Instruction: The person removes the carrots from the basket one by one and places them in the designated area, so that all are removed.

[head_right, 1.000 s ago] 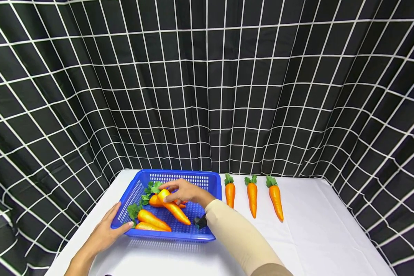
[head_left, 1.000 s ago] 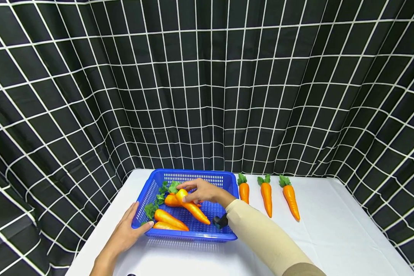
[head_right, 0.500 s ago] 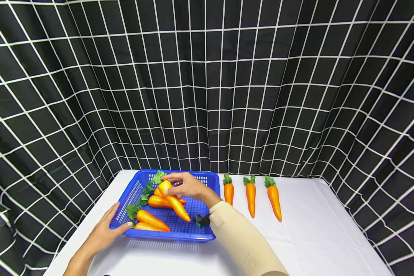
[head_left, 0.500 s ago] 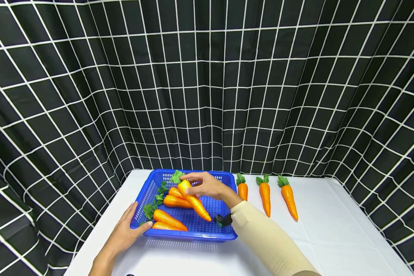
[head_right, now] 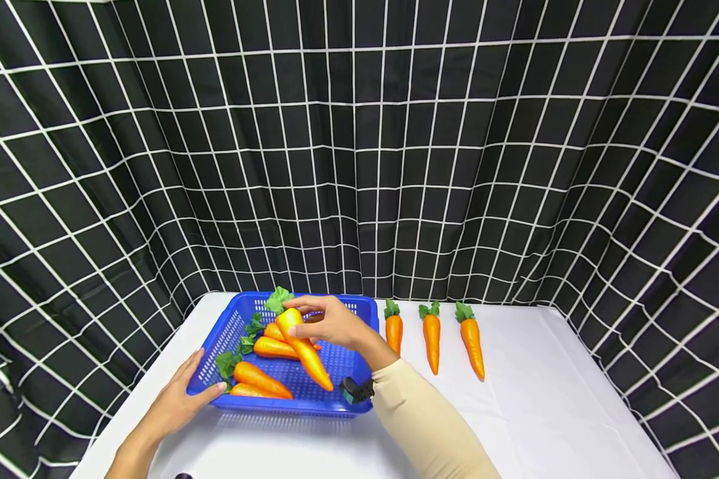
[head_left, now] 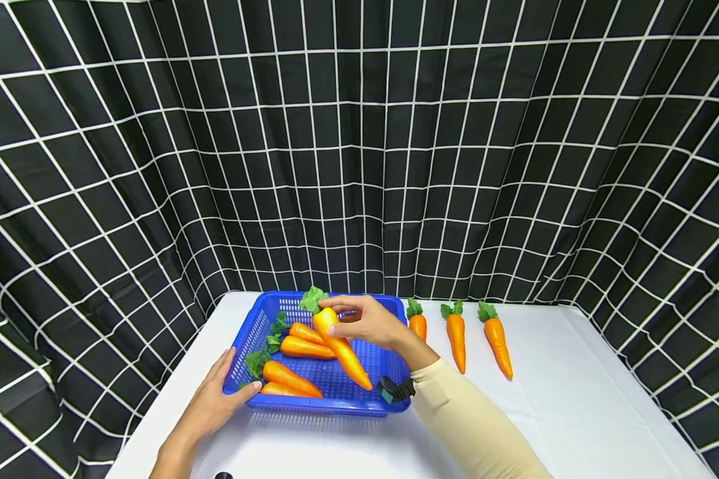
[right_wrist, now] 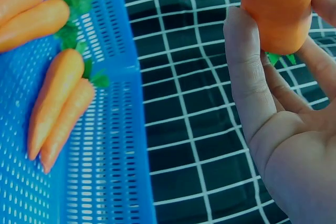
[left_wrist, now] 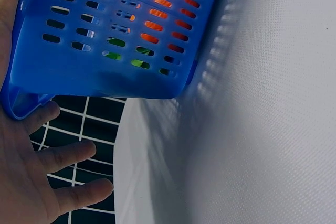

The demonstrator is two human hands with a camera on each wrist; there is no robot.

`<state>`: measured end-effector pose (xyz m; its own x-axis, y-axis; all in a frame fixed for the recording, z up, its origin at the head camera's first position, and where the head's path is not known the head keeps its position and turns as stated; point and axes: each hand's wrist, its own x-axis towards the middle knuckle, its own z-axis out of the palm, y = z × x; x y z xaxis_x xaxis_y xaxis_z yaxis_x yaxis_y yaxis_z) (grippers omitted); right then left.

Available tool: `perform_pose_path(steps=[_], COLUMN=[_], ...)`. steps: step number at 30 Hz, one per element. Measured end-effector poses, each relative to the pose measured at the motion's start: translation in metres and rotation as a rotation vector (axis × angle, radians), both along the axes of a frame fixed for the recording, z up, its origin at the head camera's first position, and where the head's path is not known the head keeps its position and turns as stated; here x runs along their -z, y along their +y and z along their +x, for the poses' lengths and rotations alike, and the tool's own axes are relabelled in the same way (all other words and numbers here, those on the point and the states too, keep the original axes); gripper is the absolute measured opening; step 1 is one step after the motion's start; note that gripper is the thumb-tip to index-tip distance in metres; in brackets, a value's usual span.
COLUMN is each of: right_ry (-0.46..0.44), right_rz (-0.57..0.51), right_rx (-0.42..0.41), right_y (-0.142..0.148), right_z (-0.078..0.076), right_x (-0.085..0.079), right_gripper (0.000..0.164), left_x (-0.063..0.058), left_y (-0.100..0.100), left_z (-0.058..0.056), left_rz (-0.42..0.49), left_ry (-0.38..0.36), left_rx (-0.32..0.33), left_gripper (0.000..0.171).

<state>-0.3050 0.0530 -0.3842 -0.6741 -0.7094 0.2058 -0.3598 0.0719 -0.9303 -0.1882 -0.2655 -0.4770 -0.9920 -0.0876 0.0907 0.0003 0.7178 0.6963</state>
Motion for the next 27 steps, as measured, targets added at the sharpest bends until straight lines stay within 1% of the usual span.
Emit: perform_pose_path(steps=[3, 8, 12, 18, 22, 25, 27], right_ry=[0.023, 0.023, 0.005, -0.023, -0.019, 0.015, 0.037], right_rz=[-0.019, -0.095, -0.129, -0.167, -0.16, -0.132, -0.121], right_rx=[0.018, 0.031, 0.047, 0.055, 0.084, 0.127, 0.14], right_y=[0.005, 0.012, 0.019, 0.03, 0.039, 0.045, 0.049], right_z=[0.006, 0.017, 0.025, 0.031, 0.036, 0.039, 0.042], right_x=[-0.003, -0.006, -0.009, -0.009, -0.012, -0.015, -0.019], right_gripper=[0.046, 0.047, 0.047, 0.047, 0.048, 0.048, 0.048], left_x=[0.001, 0.001, 0.0, -0.001, -0.002, -0.003, -0.003], left_y=[0.0, 0.0, 0.0, 0.0, 0.001, 0.001, 0.001], left_z=[-0.001, -0.001, -0.001, 0.001, 0.001, 0.0, 0.0], left_rz=[0.002, 0.004, 0.009, 0.012, 0.014, 0.009, 0.007], left_ry=[0.009, 0.001, -0.017, -0.032, -0.031, -0.031, -0.031], left_rx=[0.004, 0.006, 0.002, 0.002, 0.005, 0.006, 0.006], left_gripper=[0.099, 0.099, 0.1, 0.101, 0.099, 0.099, 0.099])
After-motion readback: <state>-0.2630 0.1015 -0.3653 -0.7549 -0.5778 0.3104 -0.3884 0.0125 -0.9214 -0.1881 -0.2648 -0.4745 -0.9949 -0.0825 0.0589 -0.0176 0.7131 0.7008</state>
